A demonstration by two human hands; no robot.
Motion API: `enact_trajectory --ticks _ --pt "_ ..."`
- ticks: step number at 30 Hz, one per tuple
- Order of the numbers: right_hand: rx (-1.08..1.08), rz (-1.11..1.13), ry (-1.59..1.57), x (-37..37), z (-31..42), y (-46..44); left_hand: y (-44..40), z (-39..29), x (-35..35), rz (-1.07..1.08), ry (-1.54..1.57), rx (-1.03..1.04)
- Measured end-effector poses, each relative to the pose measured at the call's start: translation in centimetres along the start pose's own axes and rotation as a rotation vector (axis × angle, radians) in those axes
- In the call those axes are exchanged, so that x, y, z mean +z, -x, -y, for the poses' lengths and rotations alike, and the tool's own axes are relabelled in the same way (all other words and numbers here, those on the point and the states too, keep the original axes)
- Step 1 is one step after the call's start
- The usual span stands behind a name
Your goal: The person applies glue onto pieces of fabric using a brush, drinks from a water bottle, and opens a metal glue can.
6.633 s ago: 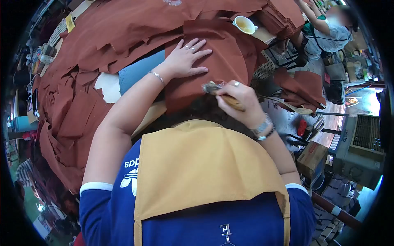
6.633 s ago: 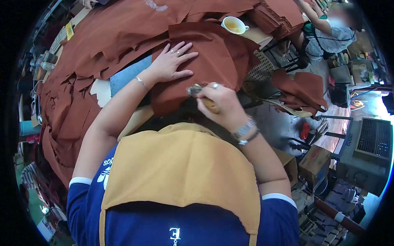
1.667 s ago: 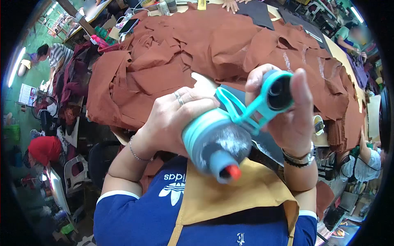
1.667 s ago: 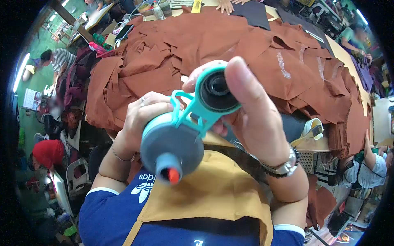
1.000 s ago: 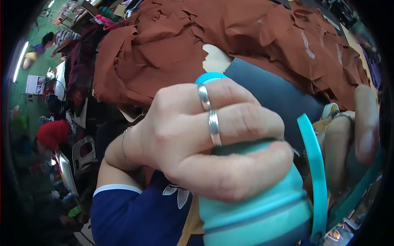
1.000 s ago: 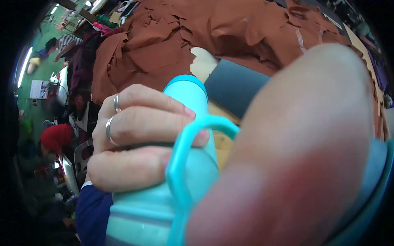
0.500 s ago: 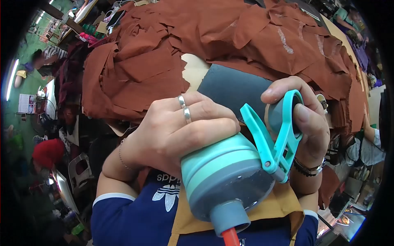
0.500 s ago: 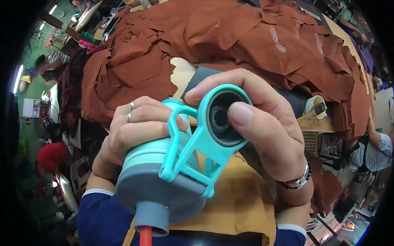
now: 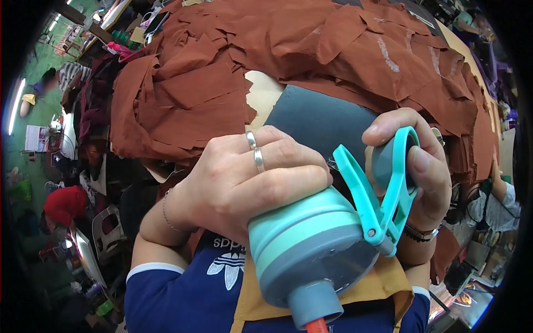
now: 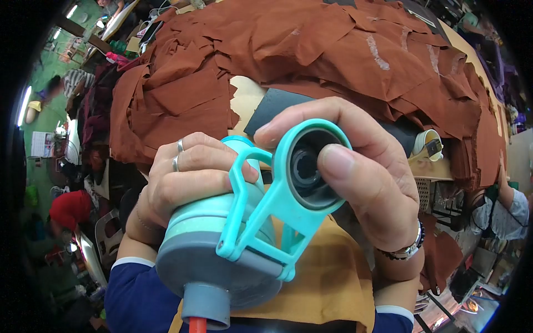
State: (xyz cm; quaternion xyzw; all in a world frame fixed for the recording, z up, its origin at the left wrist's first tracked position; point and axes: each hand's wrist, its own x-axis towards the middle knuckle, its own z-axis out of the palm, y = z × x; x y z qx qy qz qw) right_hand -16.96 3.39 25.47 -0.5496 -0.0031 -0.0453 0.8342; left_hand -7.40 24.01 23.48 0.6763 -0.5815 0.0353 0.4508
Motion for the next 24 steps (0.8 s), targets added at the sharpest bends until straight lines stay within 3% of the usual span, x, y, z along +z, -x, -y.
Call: enact_trajectory --ticks 24 --pt "-0.019 -0.03 0.076 0.41 0.13 -0.19 0.31 -0.43 -0.33 -0.026 -0.048 -0.049"
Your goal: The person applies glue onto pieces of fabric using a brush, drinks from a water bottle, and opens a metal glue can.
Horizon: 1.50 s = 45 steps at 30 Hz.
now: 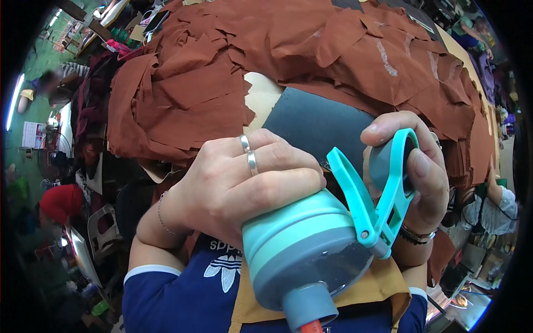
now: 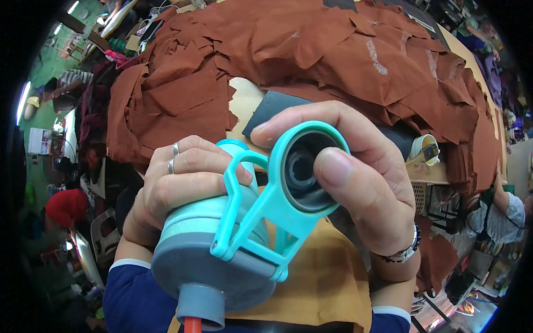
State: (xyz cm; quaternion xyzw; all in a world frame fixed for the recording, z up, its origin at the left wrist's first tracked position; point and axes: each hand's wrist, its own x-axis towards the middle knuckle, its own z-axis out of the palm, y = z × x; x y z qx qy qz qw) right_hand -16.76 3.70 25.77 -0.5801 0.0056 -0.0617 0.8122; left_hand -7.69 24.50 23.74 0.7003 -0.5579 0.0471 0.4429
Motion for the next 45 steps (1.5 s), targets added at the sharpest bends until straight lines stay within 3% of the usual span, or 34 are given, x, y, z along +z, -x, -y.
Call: enact_trajectory --ticks 7,12,18,21,22,23,25,28,31,33,35,39,43,45 --pt "-0.061 -0.067 0.141 1.0 0.1 -0.3 0.6 0.6 -0.1 -0.037 0.052 0.011" --pt "-0.182 -0.11 0.268 1.3 -0.1 -0.1 0.9 2.1 -0.6 -0.039 0.078 0.142" --pt "-0.333 -0.182 0.285 3.2 -2.0 0.3 1.9 3.5 -1.8 0.058 0.046 0.007" --pt "-0.575 0.405 0.595 0.6 -2.3 -2.0 2.9 5.4 -2.3 0.096 0.015 -0.139" --pt "-0.622 0.641 0.732 -0.3 -1.9 -2.8 3.4 6.6 -1.7 0.01 0.075 -0.115" --pt "-0.664 0.632 0.778 0.2 -2.3 -2.8 3.7 7.2 -2.2 0.005 0.082 -0.144" --pt "-0.633 0.468 0.799 0.7 -3.1 -2.3 4.1 8.4 -3.3 -0.056 0.11 -0.197" --pt "-0.431 0.331 0.835 -1.1 -3.1 -2.7 5.9 10.5 -6.1 -0.278 0.285 -0.447" --pt "-0.234 0.139 0.871 -4.0 -4.4 -1.8 7.1 14.4 -12.4 -0.481 0.097 -0.436" --pt "-0.175 -0.027 0.875 -6.0 -6.2 -0.7 6.8 17.2 -17.9 -0.598 -0.11 -0.503" --pt "-0.119 -0.153 0.86 -8.1 -7.8 0.7 5.6 19.8 -22.7 -0.817 -0.252 -0.448" --pt "-0.071 -0.352 0.831 -10.0 -9.7 2.4 5.1 28.3 -31.1 -0.999 -0.625 -0.385" --pt "-0.042 -0.401 0.786 -10.3 -10.9 2.9 5.5 36.5 -35.5 -1.127 -0.801 -0.454" --pt "-0.025 -0.408 0.797 -9.7 -11.0 2.7 5.6 39.4 -36.0 -1.191 -0.748 -0.498"
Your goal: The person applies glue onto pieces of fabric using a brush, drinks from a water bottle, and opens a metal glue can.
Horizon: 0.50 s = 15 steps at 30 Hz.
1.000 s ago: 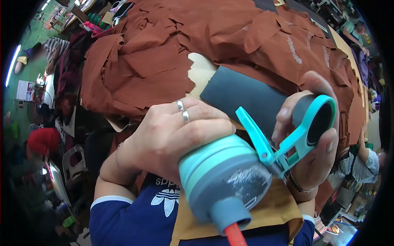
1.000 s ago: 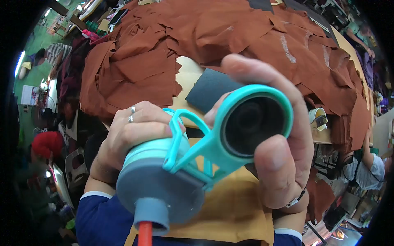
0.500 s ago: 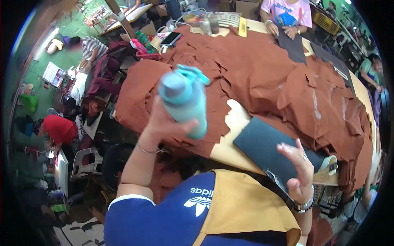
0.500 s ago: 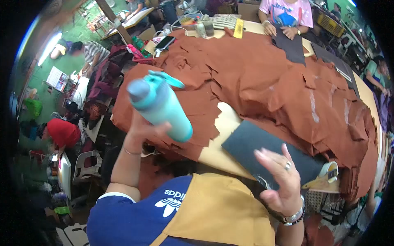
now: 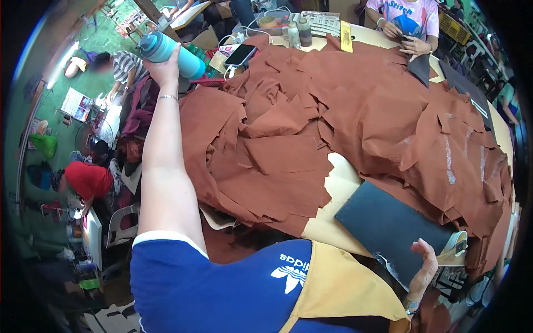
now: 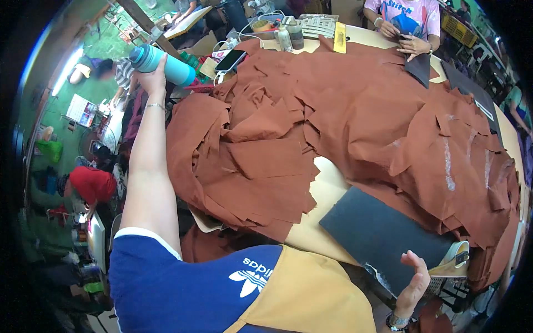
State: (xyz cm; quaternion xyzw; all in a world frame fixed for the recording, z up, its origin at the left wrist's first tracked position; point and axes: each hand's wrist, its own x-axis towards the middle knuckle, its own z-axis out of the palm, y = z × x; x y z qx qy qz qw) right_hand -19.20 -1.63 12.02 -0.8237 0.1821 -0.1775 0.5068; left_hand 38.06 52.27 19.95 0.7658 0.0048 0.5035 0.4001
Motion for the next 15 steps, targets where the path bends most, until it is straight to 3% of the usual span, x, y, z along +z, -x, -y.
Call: enact_trajectory --ticks 5,15 --pt "0.002 0.034 0.061 0.8 0.9 0.0 0.9 3.1 2.9 -0.023 -0.122 -0.146" --pt "0.012 0.048 0.052 2.3 1.4 -0.5 1.3 5.2 6.4 -0.01 -0.129 -0.169"
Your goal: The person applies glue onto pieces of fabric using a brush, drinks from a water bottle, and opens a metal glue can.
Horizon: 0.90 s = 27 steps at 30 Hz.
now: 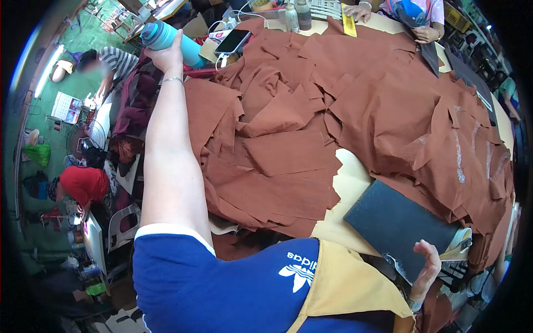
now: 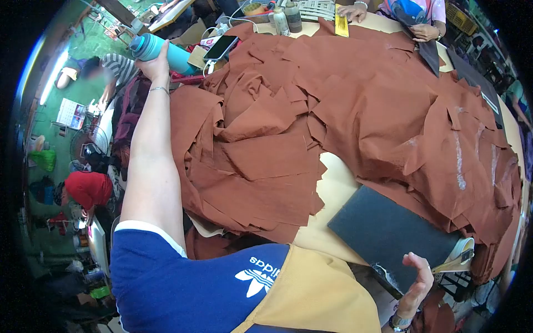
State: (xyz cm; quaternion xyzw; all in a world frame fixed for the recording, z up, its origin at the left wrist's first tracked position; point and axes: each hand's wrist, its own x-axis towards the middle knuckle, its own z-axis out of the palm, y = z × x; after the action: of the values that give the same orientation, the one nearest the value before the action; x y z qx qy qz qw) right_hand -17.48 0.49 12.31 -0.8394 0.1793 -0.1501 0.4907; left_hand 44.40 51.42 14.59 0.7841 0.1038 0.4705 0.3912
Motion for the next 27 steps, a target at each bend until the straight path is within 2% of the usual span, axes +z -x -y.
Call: enact_trajectory --ticks 3,10,16,27 --pt "0.005 0.012 0.01 0.1 0.0 -0.3 -0.3 -0.3 0.3 0.045 -0.03 -0.06" --pt "0.056 0.113 0.067 -0.5 0.2 -0.8 -2.0 1.5 2.5 0.072 -0.131 -0.012" --pt "0.036 0.016 0.067 0.0 -0.3 -0.8 -2.6 2.2 3.6 0.121 -0.216 -0.049" --pt "0.056 0.055 0.035 0.3 -1.4 -1.2 -1.1 4.7 3.6 0.099 -0.182 -0.077"
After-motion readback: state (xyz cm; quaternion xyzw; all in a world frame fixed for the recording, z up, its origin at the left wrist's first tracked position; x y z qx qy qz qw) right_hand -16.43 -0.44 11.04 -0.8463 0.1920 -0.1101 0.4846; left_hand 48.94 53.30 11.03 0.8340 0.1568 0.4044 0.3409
